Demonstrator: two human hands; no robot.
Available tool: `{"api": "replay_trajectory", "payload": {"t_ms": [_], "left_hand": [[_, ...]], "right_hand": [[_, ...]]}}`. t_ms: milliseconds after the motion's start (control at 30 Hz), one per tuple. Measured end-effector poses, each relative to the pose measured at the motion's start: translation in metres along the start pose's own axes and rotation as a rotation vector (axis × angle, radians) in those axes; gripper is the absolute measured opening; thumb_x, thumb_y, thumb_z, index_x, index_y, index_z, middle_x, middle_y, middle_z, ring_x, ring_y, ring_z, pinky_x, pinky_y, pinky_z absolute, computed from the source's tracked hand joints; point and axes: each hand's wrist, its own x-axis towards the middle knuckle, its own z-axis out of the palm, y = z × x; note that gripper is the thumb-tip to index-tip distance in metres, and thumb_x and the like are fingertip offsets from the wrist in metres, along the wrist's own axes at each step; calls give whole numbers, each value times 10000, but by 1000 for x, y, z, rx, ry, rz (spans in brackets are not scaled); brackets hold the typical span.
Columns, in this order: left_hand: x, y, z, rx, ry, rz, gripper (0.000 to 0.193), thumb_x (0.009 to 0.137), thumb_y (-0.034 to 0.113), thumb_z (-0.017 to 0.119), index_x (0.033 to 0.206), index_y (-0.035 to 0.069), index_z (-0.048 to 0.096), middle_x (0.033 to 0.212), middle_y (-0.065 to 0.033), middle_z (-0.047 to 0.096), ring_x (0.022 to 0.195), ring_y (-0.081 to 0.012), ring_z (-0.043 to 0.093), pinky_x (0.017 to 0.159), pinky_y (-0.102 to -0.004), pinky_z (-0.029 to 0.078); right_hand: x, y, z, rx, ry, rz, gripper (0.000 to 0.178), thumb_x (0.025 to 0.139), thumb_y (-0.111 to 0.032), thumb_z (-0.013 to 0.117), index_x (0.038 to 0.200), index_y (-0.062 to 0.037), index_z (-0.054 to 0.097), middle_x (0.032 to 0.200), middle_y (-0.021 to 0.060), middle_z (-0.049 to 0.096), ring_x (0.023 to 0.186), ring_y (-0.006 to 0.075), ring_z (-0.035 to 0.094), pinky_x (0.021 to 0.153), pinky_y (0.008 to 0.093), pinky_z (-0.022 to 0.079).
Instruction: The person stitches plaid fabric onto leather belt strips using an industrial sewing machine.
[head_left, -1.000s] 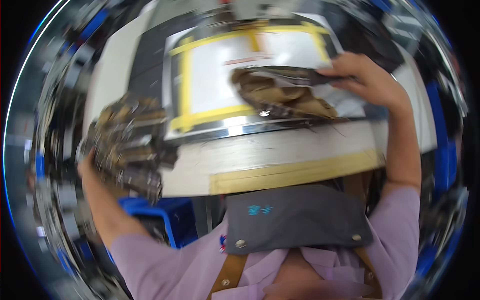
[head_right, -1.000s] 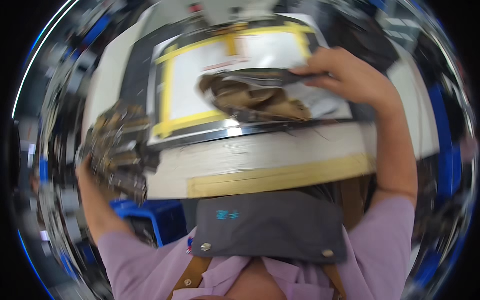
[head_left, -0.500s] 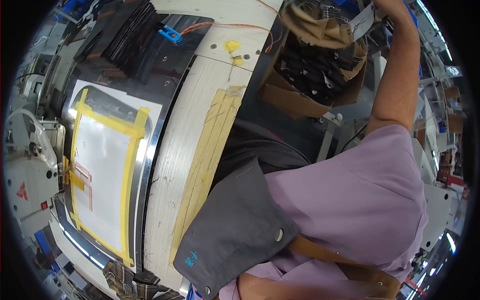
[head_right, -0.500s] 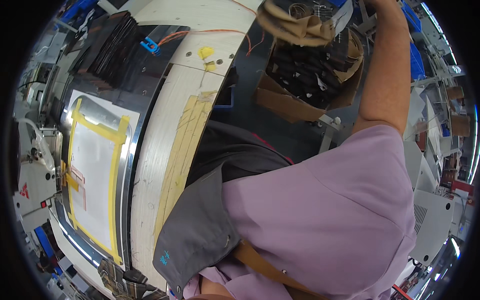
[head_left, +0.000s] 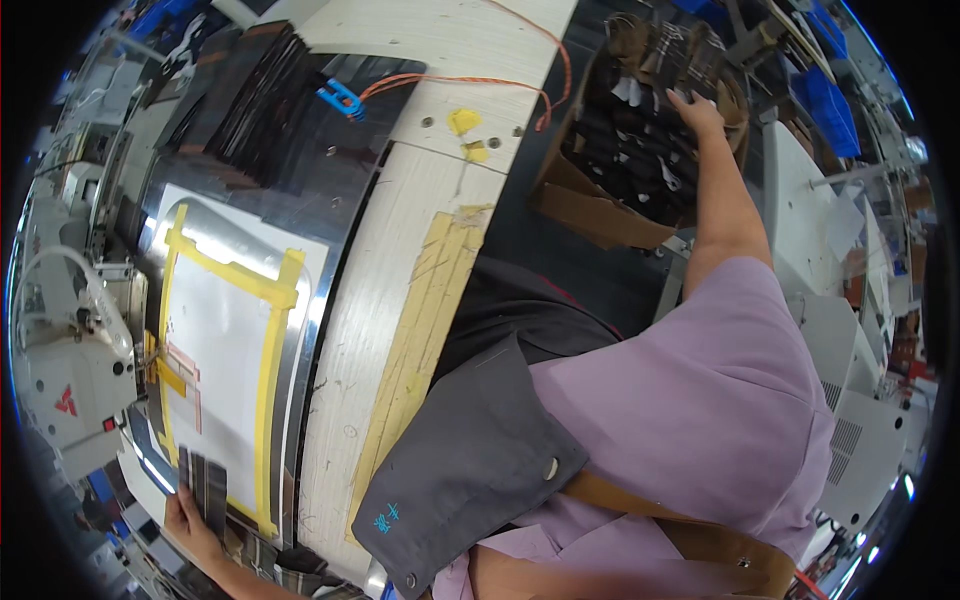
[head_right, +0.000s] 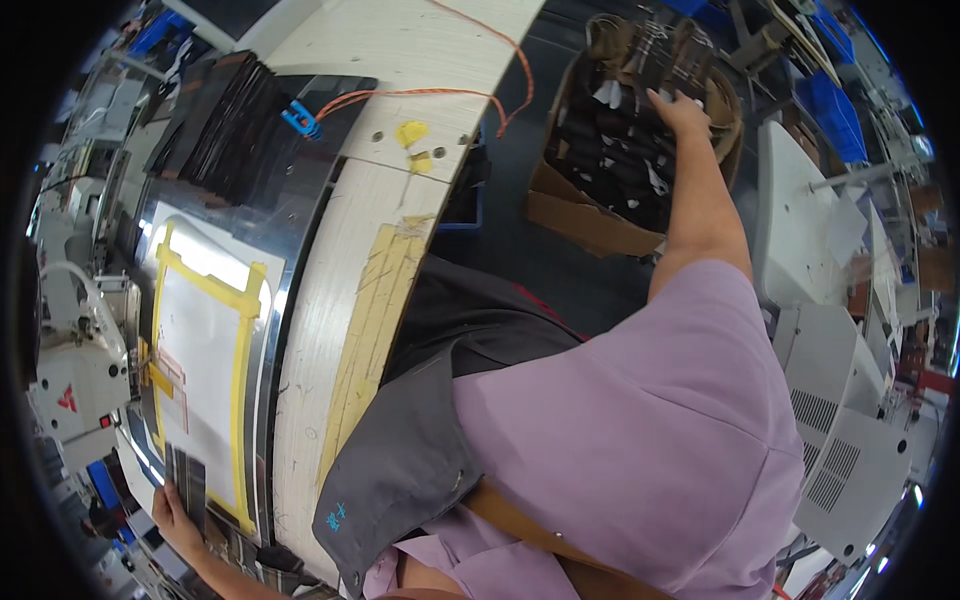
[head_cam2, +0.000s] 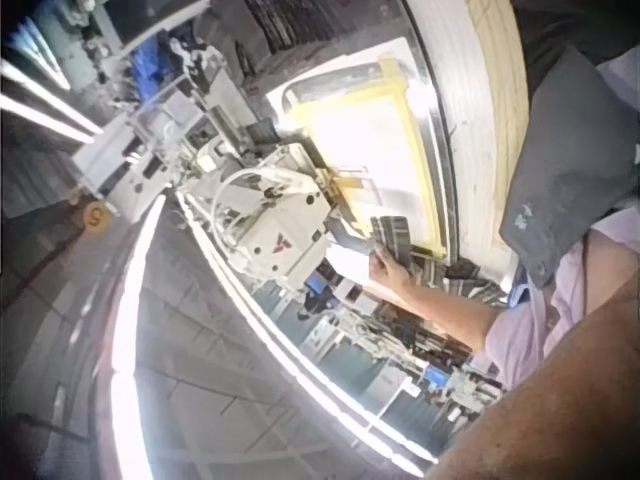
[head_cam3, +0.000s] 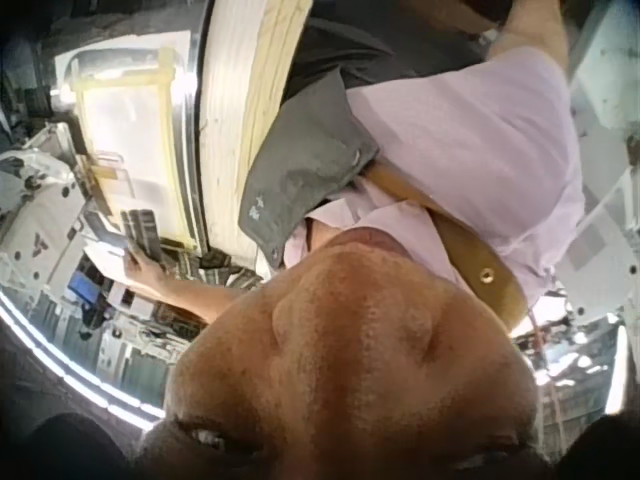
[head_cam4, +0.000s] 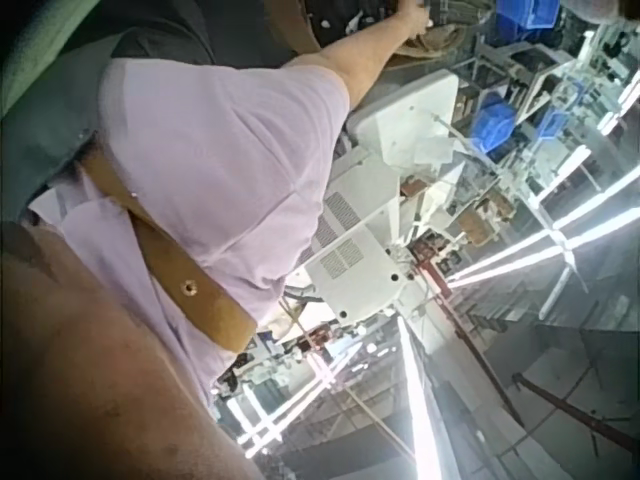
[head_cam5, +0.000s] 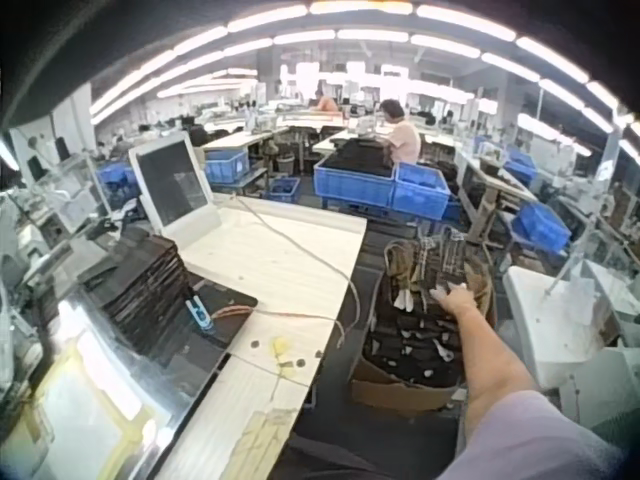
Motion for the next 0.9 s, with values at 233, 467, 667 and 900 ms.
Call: {"api": "replay_trajectory", "payload": {"t_ms": [233,467,667,900], "left_hand": [[23,6,56,-46,32,-33,404,925,319,708,747,-35,626,605,-44,495,614,-110,410,556,-326,341],[33,32,77,-179,-11,-92,329,903,356,719,893,27,736,650,-62,640,596,-114,555,580,-289,449],[48,14,75,-51,-31,-177,309,931,330,711,892,23,715,643,0,615,585,-58,487,539,-272,404],[79,6,80,86,23,-118,343,907,363,725,934,22,733,630,-34,621,567,-88,504,550,-281,420]], "right_hand": [[51,-30,-89,124,603,-697,694,919,-590,579,1397,-87,559,1355,261,578,1289,392,535,1069,465,413],[-280,-309,-147,673,-13,-1428,354,1003,-174,575,1334,-60,628,1318,96,644,1159,204,619,1025,336,454],[-494,-426,-97,446,-467,-2327,321,911,-122,657,1223,-45,673,1081,141,667,955,305,618,895,375,479],[-569,-500,-43,505,-357,-2491,311,920,-263,675,1180,-94,705,1080,84,686,1042,282,614,931,406,484]]}}
